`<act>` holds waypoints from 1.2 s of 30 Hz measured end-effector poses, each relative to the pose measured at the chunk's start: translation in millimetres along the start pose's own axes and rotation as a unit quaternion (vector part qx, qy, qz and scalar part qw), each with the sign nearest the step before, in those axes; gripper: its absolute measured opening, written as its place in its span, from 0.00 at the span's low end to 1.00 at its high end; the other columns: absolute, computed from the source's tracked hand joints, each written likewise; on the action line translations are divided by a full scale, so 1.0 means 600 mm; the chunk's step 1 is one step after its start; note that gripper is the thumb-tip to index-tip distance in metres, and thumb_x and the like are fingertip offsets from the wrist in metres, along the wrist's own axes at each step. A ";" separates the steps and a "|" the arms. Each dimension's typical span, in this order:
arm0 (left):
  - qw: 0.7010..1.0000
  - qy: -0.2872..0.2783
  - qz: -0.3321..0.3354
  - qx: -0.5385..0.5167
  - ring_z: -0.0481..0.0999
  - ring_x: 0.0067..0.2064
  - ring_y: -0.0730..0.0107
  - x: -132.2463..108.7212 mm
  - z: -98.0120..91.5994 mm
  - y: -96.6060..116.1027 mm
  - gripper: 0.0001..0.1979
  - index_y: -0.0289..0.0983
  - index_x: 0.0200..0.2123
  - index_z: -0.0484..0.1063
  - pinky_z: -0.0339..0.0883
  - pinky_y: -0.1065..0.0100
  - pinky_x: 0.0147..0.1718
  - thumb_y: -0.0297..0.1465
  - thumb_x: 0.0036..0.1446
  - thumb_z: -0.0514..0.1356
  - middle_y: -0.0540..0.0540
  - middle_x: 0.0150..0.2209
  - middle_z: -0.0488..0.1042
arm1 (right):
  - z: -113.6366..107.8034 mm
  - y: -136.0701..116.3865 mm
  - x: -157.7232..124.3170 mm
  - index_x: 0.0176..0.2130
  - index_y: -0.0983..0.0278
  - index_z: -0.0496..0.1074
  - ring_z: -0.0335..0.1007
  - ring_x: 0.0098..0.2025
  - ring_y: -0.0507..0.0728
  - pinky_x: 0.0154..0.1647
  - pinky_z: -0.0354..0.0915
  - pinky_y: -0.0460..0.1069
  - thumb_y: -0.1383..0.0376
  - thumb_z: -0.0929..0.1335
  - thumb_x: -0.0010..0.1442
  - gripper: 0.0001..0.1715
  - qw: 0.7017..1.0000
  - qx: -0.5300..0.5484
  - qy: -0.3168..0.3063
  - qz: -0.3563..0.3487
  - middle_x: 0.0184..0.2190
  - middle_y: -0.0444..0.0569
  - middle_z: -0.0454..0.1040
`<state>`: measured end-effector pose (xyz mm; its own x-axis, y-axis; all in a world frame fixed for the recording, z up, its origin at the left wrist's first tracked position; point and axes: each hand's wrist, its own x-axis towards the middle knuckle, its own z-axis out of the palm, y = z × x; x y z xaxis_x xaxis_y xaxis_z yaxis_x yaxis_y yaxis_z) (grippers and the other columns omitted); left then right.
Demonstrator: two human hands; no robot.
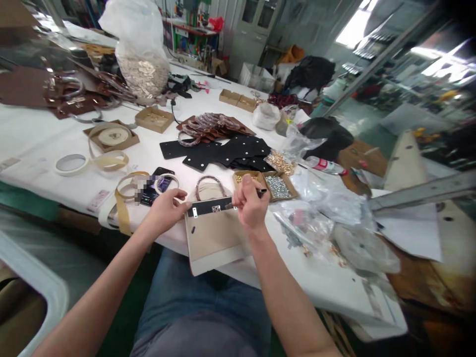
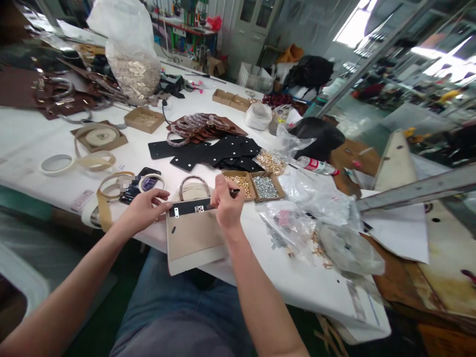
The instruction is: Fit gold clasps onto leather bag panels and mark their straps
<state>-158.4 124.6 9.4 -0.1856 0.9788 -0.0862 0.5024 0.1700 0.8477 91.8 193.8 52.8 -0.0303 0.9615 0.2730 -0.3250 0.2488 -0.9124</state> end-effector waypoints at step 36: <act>0.970 -0.001 -0.060 -0.235 0.75 0.24 0.68 -0.053 0.062 -0.059 0.12 0.41 0.41 0.72 0.62 0.70 0.22 0.38 0.62 0.71 0.54 0.27 0.75 | 0.150 0.090 -0.061 0.26 0.57 0.58 0.50 0.19 0.51 0.20 0.52 0.51 0.42 0.74 0.75 0.38 0.994 -0.084 -0.039 0.050 0.19 0.38 0.52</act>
<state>-138.9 92.0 -37.6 -0.2170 0.9554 -0.2001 0.0364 0.2128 0.9764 -9.9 161.7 21.1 -0.1289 0.9722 0.1956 -0.1541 0.1752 -0.9724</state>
